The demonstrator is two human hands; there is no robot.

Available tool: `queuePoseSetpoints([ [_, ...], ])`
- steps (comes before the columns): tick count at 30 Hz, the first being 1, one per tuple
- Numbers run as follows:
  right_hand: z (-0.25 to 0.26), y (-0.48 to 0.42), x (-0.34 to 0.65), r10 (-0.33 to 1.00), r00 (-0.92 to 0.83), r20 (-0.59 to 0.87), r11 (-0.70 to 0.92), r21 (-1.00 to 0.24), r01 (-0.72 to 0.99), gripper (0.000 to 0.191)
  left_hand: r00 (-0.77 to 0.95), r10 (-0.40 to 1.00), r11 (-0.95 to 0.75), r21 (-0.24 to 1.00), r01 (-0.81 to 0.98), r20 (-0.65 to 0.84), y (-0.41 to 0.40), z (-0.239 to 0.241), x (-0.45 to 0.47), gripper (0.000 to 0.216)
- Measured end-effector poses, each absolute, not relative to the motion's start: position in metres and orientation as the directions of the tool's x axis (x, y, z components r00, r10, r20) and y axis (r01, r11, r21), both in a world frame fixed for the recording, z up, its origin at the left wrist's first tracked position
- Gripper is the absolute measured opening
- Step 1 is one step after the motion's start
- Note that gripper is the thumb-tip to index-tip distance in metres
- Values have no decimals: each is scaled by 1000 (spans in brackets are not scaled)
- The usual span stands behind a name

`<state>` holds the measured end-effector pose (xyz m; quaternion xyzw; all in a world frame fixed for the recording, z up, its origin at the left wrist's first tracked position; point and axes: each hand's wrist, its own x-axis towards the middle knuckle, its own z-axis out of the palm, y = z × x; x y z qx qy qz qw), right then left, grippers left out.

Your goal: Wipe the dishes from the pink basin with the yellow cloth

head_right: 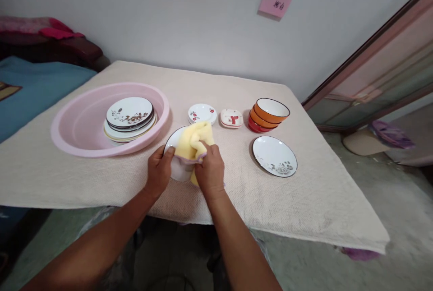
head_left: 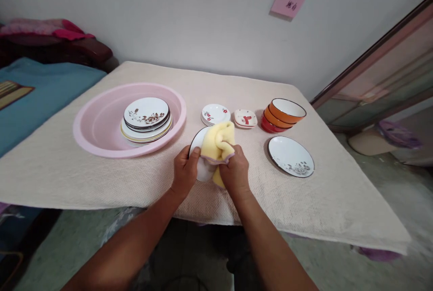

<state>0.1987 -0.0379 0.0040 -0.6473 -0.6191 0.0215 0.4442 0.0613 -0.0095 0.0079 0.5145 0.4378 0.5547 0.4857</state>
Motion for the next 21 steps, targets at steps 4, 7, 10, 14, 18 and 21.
queuePoseSetpoints([
  [4, -7, -30, 223, 831, 402, 384, -19, -703, 711, 24, -100, 984, -159, 982, -104, 148, -5, 8, 57, 29],
  [7, -8, -29, 240, 797, 571, 196, -128, -869, 477, 30, -183, 975, -155, 972, -177, 123, 4, 8, 56, 28],
  [10, -4, -30, 249, 738, 661, 133, -128, -935, 331, 36, -217, 975, -114, 958, -263, 56, 11, 6, 56, 30],
  [14, 3, -32, 240, 762, 580, 288, 4, -898, 441, 37, -199, 980, -74, 951, -300, 13, 12, 5, 57, 29],
  [18, 6, -37, 221, 813, 359, 459, 104, -721, 685, 34, -113, 992, -86, 967, -241, 60, 4, 3, 60, 27],
  [21, 10, -41, 210, 879, 187, 439, 123, -587, 801, 41, -84, 993, -93, 976, -195, 77, -1, 1, 61, 27],
])
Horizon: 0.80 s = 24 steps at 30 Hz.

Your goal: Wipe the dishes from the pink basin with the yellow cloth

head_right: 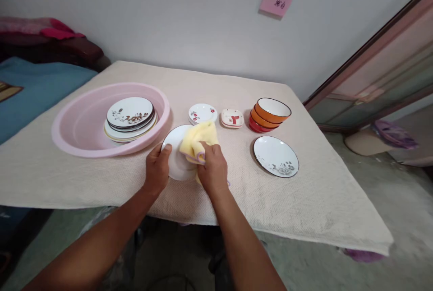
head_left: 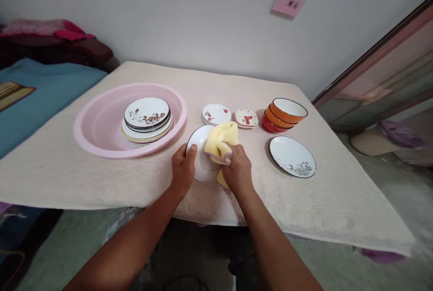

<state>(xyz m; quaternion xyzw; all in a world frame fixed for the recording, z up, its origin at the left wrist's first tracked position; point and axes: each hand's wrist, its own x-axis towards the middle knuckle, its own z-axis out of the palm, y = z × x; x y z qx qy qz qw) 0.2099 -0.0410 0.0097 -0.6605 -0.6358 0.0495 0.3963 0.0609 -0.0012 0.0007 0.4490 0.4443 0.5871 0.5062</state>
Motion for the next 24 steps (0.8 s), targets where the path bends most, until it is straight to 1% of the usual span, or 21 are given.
queuePoseSetpoints([
  [3, 16, -46, 203, 941, 88, 328, 104, -525, 845, 45, -129, 990, -88, 977, -195, 64, 0, 0, 58, 27],
  [5, 20, -50, 201, 969, 32, 244, 102, -517, 850, 41, -175, 982, -108, 974, -197, 74, 5, 2, 55, 27],
  [7, 20, -52, 204, 985, -13, 174, 112, -571, 813, 31, -229, 970, -137, 969, -208, 88, 11, 6, 52, 27],
  [9, 17, -52, 213, 992, 8, 125, 81, -689, 721, 18, -271, 959, -153, 959, -239, 86, 17, 10, 50, 28],
  [10, 15, -51, 220, 992, 72, 104, 32, -755, 655, 14, -282, 956, -157, 955, -253, 82, 19, 11, 49, 29],
  [12, 11, -48, 236, 955, 293, 35, -118, -866, 487, 15, -289, 954, -156, 951, -268, 75, 23, 14, 49, 29],
  [14, 8, -44, 248, 853, 520, -49, -228, -931, 286, 23, -280, 957, -154, 950, -271, 75, 24, 16, 49, 29],
  [15, 7, -43, 251, 801, 595, -67, -236, -949, 211, 27, -271, 959, -155, 950, -272, 79, 23, 16, 49, 29],
  [16, 7, -42, 250, 765, 642, -54, -212, -962, 172, 29, -259, 962, -157, 949, -274, 85, 23, 16, 49, 29],
  [18, 8, -43, 242, 756, 652, 53, -111, -972, 208, 32, -234, 968, -159, 948, -276, 94, 20, 14, 51, 28],
  [20, 9, -44, 226, 813, 546, 203, 11, -943, 334, 33, -206, 975, -137, 954, -267, 83, 16, 11, 54, 28],
  [22, 7, -44, 214, 871, 374, 319, 115, -871, 477, 33, -167, 983, -114, 964, -239, 74, 11, 8, 57, 28],
  [23, 6, -43, 212, 882, 321, 346, 134, -835, 534, 32, -146, 986, -112, 970, -217, 81, 8, 7, 58, 28],
  [24, 4, -42, 212, 881, 316, 352, 120, -813, 570, 32, -124, 988, -113, 974, -195, 90, 6, 7, 59, 28],
])
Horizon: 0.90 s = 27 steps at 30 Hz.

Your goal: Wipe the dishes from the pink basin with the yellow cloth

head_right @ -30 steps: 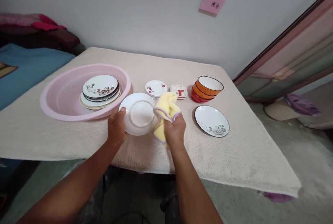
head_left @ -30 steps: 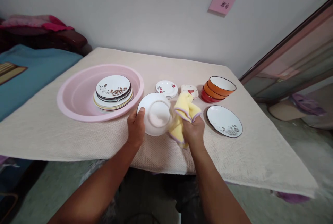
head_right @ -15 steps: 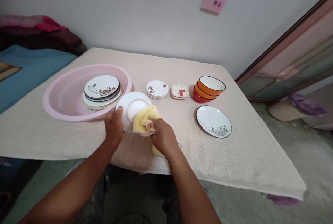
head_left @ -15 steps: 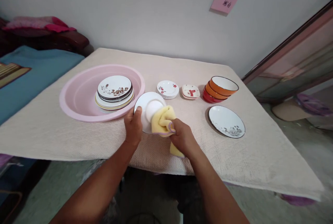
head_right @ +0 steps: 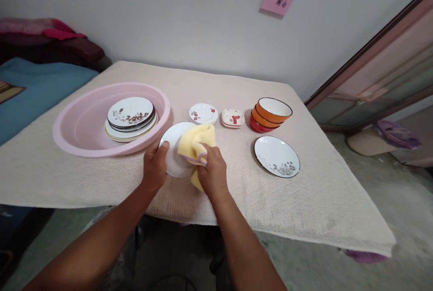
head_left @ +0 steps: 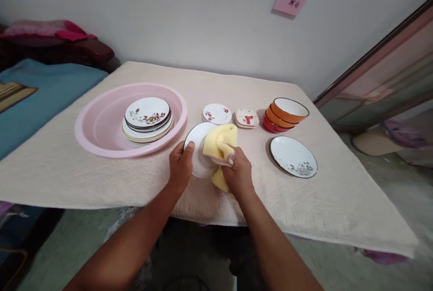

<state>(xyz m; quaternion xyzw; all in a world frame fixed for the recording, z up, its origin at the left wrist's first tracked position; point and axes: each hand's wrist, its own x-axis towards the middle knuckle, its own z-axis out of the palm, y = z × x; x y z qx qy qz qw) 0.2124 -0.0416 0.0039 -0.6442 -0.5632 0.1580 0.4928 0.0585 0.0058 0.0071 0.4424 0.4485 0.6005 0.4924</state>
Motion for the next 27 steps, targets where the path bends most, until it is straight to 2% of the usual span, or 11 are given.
queuePoseSetpoints([
  [3, 2, -35, 228, 818, 504, 277, -34, -852, 523, 32, -64, 992, -116, 982, -147, 107, -1, 10, 59, 29],
  [6, 12, -37, 238, 734, 591, 335, 16, -878, 479, 34, 6, 991, -132, 988, -86, 133, -5, 13, 59, 30],
  [8, 24, -44, 229, 732, 496, 467, 151, -821, 550, 34, 58, 987, -146, 988, -43, 149, -6, 10, 60, 27],
  [10, 36, -52, 212, 763, 285, 580, 305, -712, 632, 36, 98, 982, -156, 986, -52, 161, -5, 4, 61, 19],
  [12, 43, -56, 198, 789, 58, 612, 404, -588, 701, 41, 115, 975, -180, 980, -81, 189, -4, -2, 62, 14],
  [14, 41, -52, 195, 799, 12, 601, 397, -542, 740, 40, 151, 960, -226, 971, -82, 236, -5, -4, 61, 15],
  [16, 32, -43, 203, 792, 119, 598, 333, -587, 738, 38, 203, 946, -249, 968, -36, 251, -8, 0, 60, 13],
  [19, 15, -30, 221, 779, 348, 522, 259, -773, 579, 36, 195, 956, -227, 974, 16, 220, -15, 11, 58, 23],
  [21, 6, -26, 226, 798, 430, 423, 217, -866, 450, 36, 111, 971, -211, 978, -2, 210, -17, 17, 58, 29],
  [23, 0, -26, 223, 811, 460, 360, 185, -905, 382, 38, -1, 980, -197, 979, -44, 198, -15, 19, 58, 31],
  [27, -10, -31, 207, 824, 462, 329, 146, -910, 389, 37, -211, 970, -164, 967, -197, 122, -2, 16, 61, 26],
])
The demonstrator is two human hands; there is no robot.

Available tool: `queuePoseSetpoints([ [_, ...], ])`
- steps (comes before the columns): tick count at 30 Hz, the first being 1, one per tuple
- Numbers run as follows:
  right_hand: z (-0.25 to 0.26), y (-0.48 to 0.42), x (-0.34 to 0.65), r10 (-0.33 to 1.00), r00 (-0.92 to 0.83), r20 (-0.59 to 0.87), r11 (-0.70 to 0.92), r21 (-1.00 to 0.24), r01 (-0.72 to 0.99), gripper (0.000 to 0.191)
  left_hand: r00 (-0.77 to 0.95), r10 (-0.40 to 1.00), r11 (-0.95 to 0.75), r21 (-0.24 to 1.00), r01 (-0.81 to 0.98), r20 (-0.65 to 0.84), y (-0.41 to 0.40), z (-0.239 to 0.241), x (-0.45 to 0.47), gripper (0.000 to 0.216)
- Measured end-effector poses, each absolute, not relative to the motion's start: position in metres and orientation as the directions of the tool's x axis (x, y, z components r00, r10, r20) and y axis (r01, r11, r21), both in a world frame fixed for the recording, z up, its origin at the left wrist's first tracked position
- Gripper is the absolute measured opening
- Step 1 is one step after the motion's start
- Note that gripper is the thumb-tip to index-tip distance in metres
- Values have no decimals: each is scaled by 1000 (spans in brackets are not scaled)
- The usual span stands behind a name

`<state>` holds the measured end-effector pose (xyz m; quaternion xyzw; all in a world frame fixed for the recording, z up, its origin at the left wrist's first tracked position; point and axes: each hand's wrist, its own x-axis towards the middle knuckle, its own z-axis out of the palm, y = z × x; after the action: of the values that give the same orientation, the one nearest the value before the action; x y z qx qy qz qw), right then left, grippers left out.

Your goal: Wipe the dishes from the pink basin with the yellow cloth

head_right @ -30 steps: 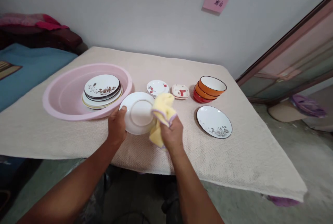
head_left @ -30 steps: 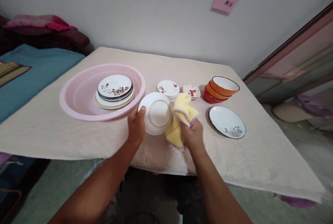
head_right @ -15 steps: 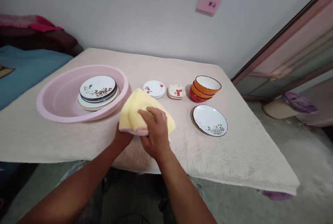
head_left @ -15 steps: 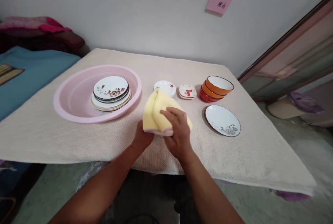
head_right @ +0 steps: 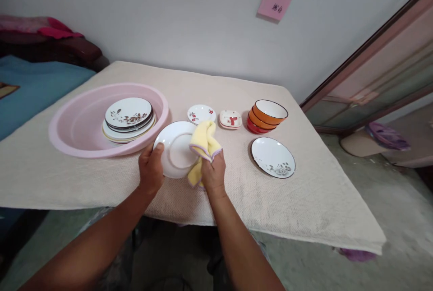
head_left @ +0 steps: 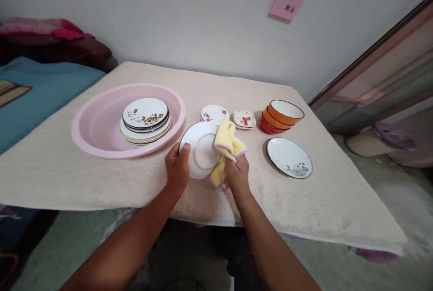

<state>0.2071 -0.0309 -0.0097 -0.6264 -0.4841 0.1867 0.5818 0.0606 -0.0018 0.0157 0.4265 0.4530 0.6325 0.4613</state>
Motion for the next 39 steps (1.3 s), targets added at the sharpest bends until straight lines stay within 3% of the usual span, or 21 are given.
queuePoseSetpoints([
  [5, -10, -45, 183, 825, 352, 442, 178, -794, 581, 36, -337, 941, -171, 905, -389, 33, 13, 16, 62, 24],
  [9, 0, -61, 157, 826, 143, 546, 291, -630, 720, 40, -327, 945, -144, 914, -380, 13, 15, 18, 60, 25],
  [11, 5, -64, 151, 829, 86, 553, 330, -606, 724, 42, -254, 967, -109, 929, -353, 17, 12, 17, 59, 25],
  [13, 8, -61, 155, 821, 135, 554, 335, -659, 673, 40, -190, 981, -99, 946, -307, 41, 7, 15, 61, 25],
  [15, 11, -51, 169, 803, 309, 509, 281, -782, 556, 35, -148, 985, -120, 966, -230, 87, 0, 12, 64, 25],
  [18, 14, -33, 198, 757, 575, 310, 137, -936, 325, 37, -61, 984, -171, 980, -102, 166, -11, 9, 69, 29],
  [21, 18, -25, 216, 764, 590, 262, 119, -955, 270, 38, 76, 972, -222, 975, -27, 224, -21, 9, 73, 29],
  [24, 23, -30, 213, 804, 442, 397, 174, -869, 463, 34, 125, 954, -275, 961, 12, 271, -24, 12, 74, 25],
  [28, 31, -42, 198, 791, 171, 588, 331, -645, 689, 37, 49, 953, -299, 954, -21, 299, -21, 11, 74, 22],
  [31, 35, -49, 189, 795, 27, 606, 393, -549, 738, 37, 13, 973, -228, 966, -125, 231, -17, 5, 75, 21],
  [35, 34, -54, 180, 800, -121, 588, 485, -514, 707, 38, -46, 996, -85, 938, -336, 73, -6, 3, 69, 20],
  [39, 26, -61, 171, 813, -267, 517, 524, -450, 724, 38, -125, 991, -71, 959, -276, 38, 8, 14, 52, 8],
])
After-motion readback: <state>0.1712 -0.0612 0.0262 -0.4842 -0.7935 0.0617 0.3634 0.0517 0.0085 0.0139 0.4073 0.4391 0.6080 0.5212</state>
